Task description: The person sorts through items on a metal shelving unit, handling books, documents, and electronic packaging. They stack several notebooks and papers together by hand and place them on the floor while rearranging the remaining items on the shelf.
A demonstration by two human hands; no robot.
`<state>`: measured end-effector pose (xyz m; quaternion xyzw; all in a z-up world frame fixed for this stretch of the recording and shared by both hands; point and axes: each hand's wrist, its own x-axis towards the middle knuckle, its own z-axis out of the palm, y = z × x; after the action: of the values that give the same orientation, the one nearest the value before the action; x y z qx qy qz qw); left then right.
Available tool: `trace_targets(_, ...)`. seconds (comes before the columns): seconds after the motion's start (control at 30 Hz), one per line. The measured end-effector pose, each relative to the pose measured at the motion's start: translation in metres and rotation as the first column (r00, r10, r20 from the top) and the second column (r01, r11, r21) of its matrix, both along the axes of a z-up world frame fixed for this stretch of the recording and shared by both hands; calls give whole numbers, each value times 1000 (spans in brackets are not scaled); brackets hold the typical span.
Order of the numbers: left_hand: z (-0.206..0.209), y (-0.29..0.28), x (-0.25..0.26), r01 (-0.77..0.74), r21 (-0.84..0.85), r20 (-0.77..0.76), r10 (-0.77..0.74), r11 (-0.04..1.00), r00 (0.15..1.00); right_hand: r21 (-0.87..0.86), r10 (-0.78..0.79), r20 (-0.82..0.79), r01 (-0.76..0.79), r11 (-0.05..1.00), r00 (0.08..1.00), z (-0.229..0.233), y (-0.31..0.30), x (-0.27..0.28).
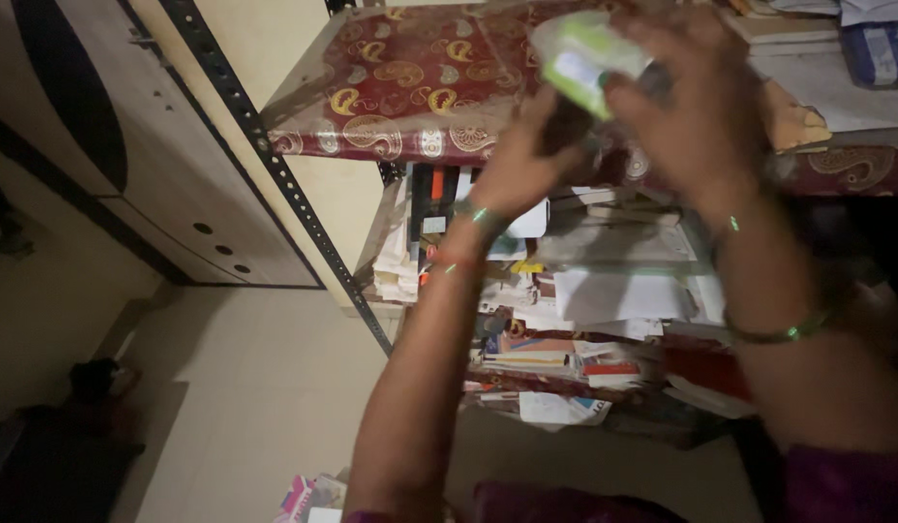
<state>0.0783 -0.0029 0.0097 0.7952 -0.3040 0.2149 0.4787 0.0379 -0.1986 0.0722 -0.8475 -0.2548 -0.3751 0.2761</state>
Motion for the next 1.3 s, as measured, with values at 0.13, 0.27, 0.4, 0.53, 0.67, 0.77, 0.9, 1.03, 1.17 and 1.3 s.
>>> trace_targets(0.13,-2,41,-65,138,-709,-242,-423,691,873,-45,145,217,-138,989,965,-11,46,-18)
trace_targets(0.27,-8,68,-119,-100,-820,-310,-291,563,905,-352,161,187,-87,932,969,-48,110,-45)
trace_targets(0.4,-45,128,-118,-403,-761,-501,-65,509,863,-192,448,-272,-504,842,852,-53,137,-51)
trace_targets(0.53,-127,187,-76,-592,-647,-650,58,481,758,-162,403,-300,-462,872,865,-52,133,-34)
trace_targets(0.67,-201,218,-17,-658,-545,-702,146,519,697,-135,378,-309,-434,891,873,-56,117,-28)
trace_targets(0.77,-237,232,19,-742,-500,-745,216,446,631,-130,357,-308,-411,902,882,-59,107,-26)
trace_targets(0.9,-279,231,22,-845,-276,-559,638,458,529,-116,272,-347,-329,937,898,-64,94,-22)
trace_targets(1.03,-296,239,51,-791,-135,-449,675,597,586,-122,287,-266,-328,937,920,-69,90,-17)
trace_targets(1.17,-287,251,67,-705,-52,-618,532,707,579,-95,280,-265,-314,945,923,-70,97,-16)
trace_targets(1.3,-289,258,63,-621,-62,-666,431,782,609,-153,226,-123,-244,958,966,-66,105,-6)
